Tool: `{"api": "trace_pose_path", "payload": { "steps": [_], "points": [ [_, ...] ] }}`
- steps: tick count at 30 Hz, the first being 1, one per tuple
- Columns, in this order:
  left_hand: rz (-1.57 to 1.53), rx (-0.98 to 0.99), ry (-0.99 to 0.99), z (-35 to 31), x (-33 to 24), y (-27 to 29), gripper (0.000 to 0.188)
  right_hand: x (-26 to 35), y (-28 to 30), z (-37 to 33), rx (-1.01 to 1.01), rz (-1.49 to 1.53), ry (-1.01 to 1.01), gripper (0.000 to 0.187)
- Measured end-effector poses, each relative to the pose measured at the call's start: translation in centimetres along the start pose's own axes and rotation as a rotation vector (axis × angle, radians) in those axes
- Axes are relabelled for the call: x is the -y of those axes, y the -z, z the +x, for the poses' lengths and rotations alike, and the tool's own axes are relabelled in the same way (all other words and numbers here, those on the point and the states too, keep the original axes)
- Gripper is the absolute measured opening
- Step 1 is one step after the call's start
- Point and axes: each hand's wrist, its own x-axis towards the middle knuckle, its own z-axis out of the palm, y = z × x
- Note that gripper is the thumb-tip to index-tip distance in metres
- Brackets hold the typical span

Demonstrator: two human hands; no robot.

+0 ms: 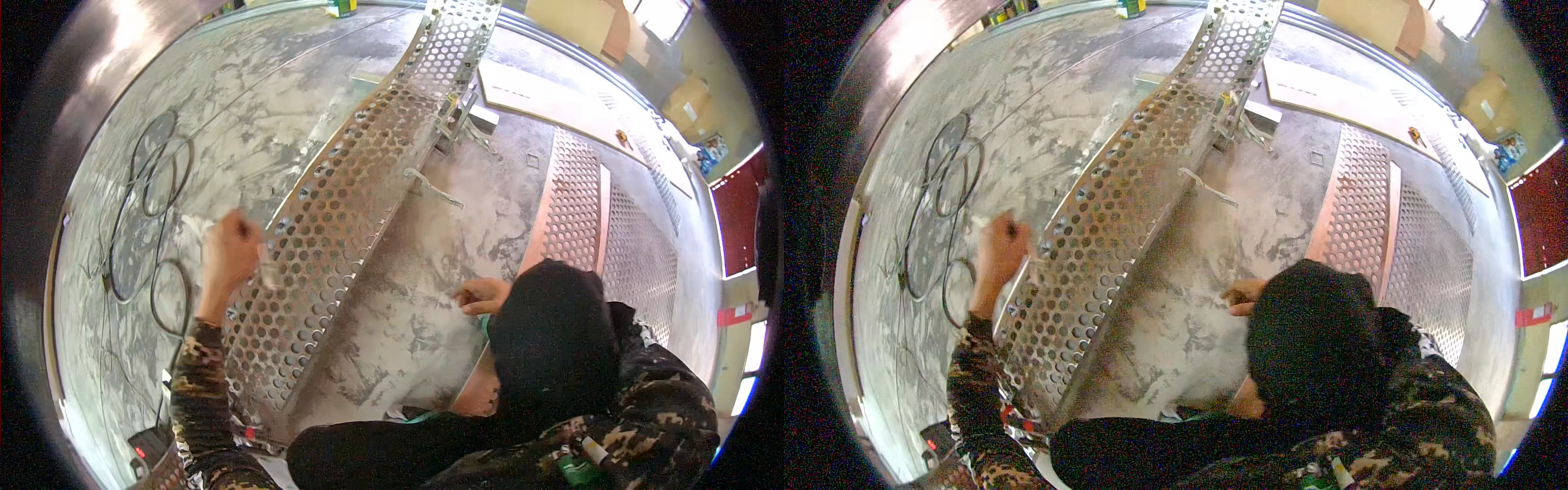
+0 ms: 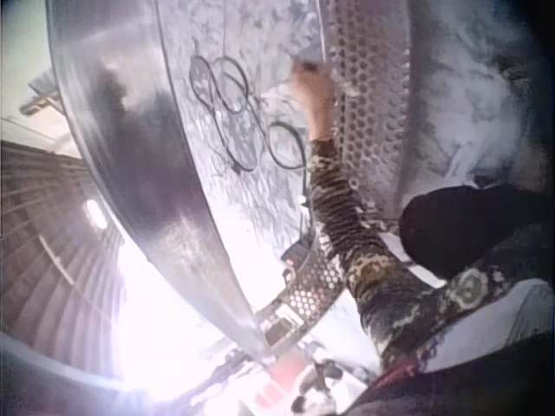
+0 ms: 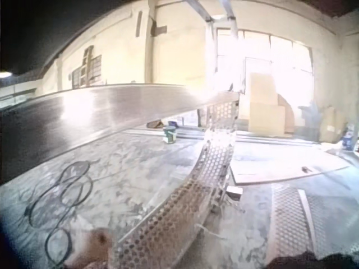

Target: The person positions metal pieces along the edge of a curved perforated metal sheet and fastens them in place using clamps.

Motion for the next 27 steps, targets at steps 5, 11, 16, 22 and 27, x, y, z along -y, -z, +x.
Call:
{"api": "trace_pose_path", "payload": {
  "steps": [5,11,16,22,27],
  "points": [
    [-0.339,0.430,0.227,-5.9,-9.1,-9.6,0.029,1.6,-4.4,4.8,-0.001,0.267,0.133,0.076],
    [-0.399,0.377,0.350,-9.2,-14.2,-17.5,0.029,-1.8,-4.5,8.4,0.230,0.744,0.136,0.072],
    [-0.325,0.318,0.377,-7.9,-14.5,-19.4,0.028,2.3,-2.2,10.4,0.117,0.414,-0.162,0.045],
    [-0.361,0.325,0.415,-7.3,-15.9,-24.6,0.040,-0.8,1.5,12.7,0.009,0.265,-0.395,0.024],
    [-0.808,0.132,0.997,-8.4,-13.9,-29.3,0.057,0.8,3.1,14.6,0.111,0.266,-0.463,0.019]
  ]
}}
